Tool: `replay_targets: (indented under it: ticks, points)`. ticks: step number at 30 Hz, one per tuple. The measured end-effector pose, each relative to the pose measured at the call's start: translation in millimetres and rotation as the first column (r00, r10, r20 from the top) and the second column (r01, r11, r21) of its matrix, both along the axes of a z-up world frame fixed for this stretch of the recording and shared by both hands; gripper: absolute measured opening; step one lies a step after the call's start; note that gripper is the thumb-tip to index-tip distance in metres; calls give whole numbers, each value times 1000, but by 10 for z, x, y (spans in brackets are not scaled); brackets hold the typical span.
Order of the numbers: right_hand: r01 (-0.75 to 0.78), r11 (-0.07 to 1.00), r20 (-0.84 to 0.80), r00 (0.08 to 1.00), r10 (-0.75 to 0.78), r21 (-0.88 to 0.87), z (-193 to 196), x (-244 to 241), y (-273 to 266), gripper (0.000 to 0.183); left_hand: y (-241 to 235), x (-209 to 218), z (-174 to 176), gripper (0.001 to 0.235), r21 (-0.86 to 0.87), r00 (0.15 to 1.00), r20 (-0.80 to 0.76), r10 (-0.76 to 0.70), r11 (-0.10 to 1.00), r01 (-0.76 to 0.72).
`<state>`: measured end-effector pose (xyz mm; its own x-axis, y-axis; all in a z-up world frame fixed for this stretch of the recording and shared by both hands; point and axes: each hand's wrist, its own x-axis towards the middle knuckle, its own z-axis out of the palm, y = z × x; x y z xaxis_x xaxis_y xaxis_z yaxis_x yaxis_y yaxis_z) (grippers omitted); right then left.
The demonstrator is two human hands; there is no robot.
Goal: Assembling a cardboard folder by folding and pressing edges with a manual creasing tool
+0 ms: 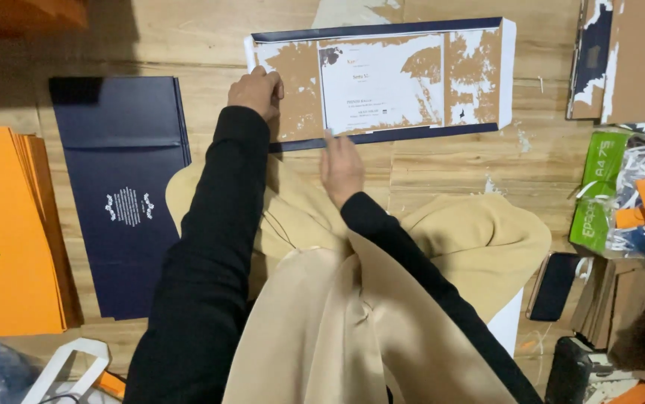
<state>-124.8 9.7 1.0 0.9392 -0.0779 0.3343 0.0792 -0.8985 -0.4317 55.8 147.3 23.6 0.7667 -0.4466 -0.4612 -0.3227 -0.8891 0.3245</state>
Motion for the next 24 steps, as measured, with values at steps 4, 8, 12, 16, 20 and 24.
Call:
replay_targets:
  ticks: [4, 8, 12, 16, 20, 24]
  points:
    - [-280, 959, 51, 958, 282, -41, 51, 262, 449, 28, 15, 56, -127, 29, 27, 1000, -3, -1, 1000, 1]
    - [-388, 916, -13, 921, 389, -98, 80, 257, 383, 35, 7, 60, -194, 34, 31, 1000, -19, 0, 1000, 0]
    - [-222, 968, 29, 973, 227, -119, 35, 81, 124, 42, -24, 100, -171, 32, 52, 999, -41, 15, 999, -13]
    - [-216, 973, 17, 976, 218, -81, 130, 172, 325, 33, -42, 93, -187, 30, 74, 999, -35, 2, 997, 1]
    - [-410, 909, 38, 910, 413, -66, 15, 364, 494, 9, -109, 93, -122, 31, 128, 1000, -21, 21, 992, -18]
    - [-362, 928, -140, 927, 349, -86, 134, 153, 54, 43, -176, 15, -4, 59, 231, 1000, -4, -13, 973, 14]
